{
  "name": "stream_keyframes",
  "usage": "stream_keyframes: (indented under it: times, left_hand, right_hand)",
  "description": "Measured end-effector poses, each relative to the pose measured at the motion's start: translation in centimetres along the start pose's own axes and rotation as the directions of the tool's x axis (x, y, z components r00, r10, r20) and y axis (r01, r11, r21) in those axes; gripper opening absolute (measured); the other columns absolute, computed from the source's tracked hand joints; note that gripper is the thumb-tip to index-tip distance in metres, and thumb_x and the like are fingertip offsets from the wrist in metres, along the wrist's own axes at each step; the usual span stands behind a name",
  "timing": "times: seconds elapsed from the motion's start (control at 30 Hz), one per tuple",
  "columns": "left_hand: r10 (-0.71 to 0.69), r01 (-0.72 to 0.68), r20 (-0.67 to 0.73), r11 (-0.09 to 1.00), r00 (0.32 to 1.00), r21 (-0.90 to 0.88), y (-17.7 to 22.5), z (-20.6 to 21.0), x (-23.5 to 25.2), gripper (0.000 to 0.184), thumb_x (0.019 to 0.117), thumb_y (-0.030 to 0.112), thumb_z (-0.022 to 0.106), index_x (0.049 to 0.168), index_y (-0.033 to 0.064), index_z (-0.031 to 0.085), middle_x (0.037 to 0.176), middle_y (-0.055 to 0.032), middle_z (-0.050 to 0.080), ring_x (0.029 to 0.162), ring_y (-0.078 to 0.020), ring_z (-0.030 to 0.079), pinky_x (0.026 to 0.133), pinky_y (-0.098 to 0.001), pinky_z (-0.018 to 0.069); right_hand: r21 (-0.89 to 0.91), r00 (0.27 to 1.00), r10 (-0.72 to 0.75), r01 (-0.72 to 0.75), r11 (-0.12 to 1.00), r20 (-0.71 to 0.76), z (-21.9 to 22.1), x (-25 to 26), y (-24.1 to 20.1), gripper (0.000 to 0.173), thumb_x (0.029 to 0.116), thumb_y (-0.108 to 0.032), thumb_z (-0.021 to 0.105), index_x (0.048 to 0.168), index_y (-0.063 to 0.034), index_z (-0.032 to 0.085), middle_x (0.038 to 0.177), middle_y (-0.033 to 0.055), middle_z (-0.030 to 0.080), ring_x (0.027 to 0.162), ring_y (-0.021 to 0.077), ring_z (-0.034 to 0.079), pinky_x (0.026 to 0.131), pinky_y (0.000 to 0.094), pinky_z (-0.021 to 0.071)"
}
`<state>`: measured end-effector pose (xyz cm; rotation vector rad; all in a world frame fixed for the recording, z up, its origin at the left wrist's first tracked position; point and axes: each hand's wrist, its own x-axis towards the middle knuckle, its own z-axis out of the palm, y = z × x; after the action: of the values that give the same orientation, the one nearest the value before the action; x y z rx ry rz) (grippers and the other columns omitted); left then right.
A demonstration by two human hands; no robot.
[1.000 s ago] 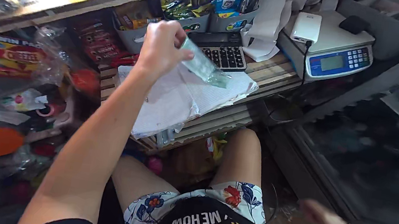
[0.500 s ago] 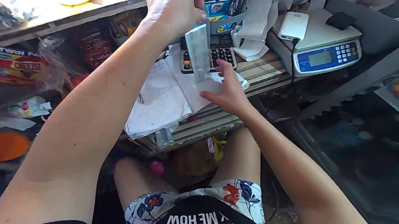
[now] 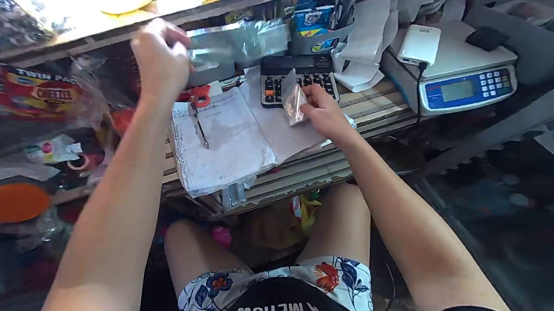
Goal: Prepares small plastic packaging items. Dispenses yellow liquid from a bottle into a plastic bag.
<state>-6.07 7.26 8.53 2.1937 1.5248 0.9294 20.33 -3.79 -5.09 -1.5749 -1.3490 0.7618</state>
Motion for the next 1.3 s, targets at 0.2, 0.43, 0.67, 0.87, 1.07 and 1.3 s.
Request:
stream_keyframes:
  times: [0.2, 0.43, 0.67, 0.87, 1.07, 1.3]
  left_hand:
    - [0.187, -0.188, 0.018, 0.975, 0.982, 0.12, -4.3, 6.0, -4.9, 0.032, 0.0959, 0.015, 0.067, 0.122, -0.0045, 0.067, 0.142, -0.0358, 0.048, 0.134, -0.0583, 0.039, 0.107, -0.0718, 0.033]
    - [0.553, -0.521, 0.244, 0.833, 0.797, -0.184, 2.8, 13.1, -9.8, 0.045, 0.0931, 0.007, 0.07, 0.136, -0.0011, 0.061, 0.126, -0.0206, 0.068, 0.118, -0.0369, 0.066, 0.103, -0.0537, 0.0506]
    - [0.426, -0.416, 0.145, 0.905, 0.893, -0.091, 2.5, 12.3, -9.5, 0.02, 0.0963, 0.008, 0.066, 0.115, 0.0059, 0.074, 0.102, -0.013, 0.076, 0.092, -0.0312, 0.074, 0.081, -0.0547, 0.0568]
    - [0.35, -0.302, 0.19, 0.922, 0.917, -0.244, 1.1, 12.1, -7.5, 0.019, 0.0962, 0.009, 0.064, 0.113, 0.0013, 0.07, 0.105, -0.0155, 0.072, 0.093, -0.0236, 0.071, 0.085, -0.0414, 0.0579]
    - [0.078, 0.296, 0.359, 0.422, 0.93, -0.857, 1.6, 11.5, -7.1, 0.025, 0.1028, 0.004, 0.052, 0.127, -0.0025, 0.055, 0.107, -0.0102, 0.066, 0.094, -0.0187, 0.068, 0.088, -0.0397, 0.0594]
    - [-0.085, 0.142, 0.318, 0.977, 0.944, -0.162, -2.8, 9.1, -6.5, 0.039, 0.0966, 0.006, 0.062, 0.135, 0.0012, 0.058, 0.122, -0.0191, 0.069, 0.107, -0.0298, 0.07, 0.094, -0.0494, 0.0558]
  right_hand:
    - [0.111, 0.998, 0.047, -0.051, 0.993, 0.039, -1.8, -0.2, 0.6, 0.033, 0.1027, -0.015, 0.058, 0.131, 0.0012, 0.057, 0.103, 0.0156, 0.068, 0.088, 0.0198, 0.068, 0.081, 0.0405, 0.0575]
    - [0.465, 0.947, 0.314, -0.311, 0.829, 0.072, -0.2, -2.4, -2.8, 0.034, 0.1054, -0.017, 0.058, 0.133, -0.0015, 0.046, 0.106, 0.011, 0.064, 0.08, 0.0132, 0.068, 0.074, 0.0298, 0.0592]
    - [0.472, 0.96, 0.273, -0.271, 0.839, 0.067, -1.4, -3.3, -2.3, 0.047, 0.095, 0.008, 0.061, 0.14, 0.0029, 0.048, 0.113, 0.0138, 0.064, 0.089, 0.0149, 0.069, 0.082, 0.0287, 0.0594]
    - [0.444, 0.988, 0.132, -0.153, 0.883, 0.079, -0.2, -2.9, -2.4, 0.054, 0.0931, 0.008, 0.062, 0.144, 0.0021, 0.045, 0.118, 0.0151, 0.067, 0.097, 0.0182, 0.07, 0.088, 0.034, 0.0585]
    - [0.18, 0.96, -0.242, 0.265, 0.947, -0.141, 1.0, -2.2, -4.3, 0.036, 0.0873, 0.005, 0.07, 0.123, 0.0017, 0.065, 0.113, 0.0138, 0.07, 0.098, 0.0163, 0.071, 0.087, 0.0326, 0.0605]
    - [-0.261, 0.918, -0.371, 0.396, 0.88, 0.142, 3.2, -2.3, -3.0, 0.034, 0.0868, 0.007, 0.068, 0.119, -0.0015, 0.07, 0.117, 0.0157, 0.071, 0.107, 0.0295, 0.069, 0.097, 0.0506, 0.0553]
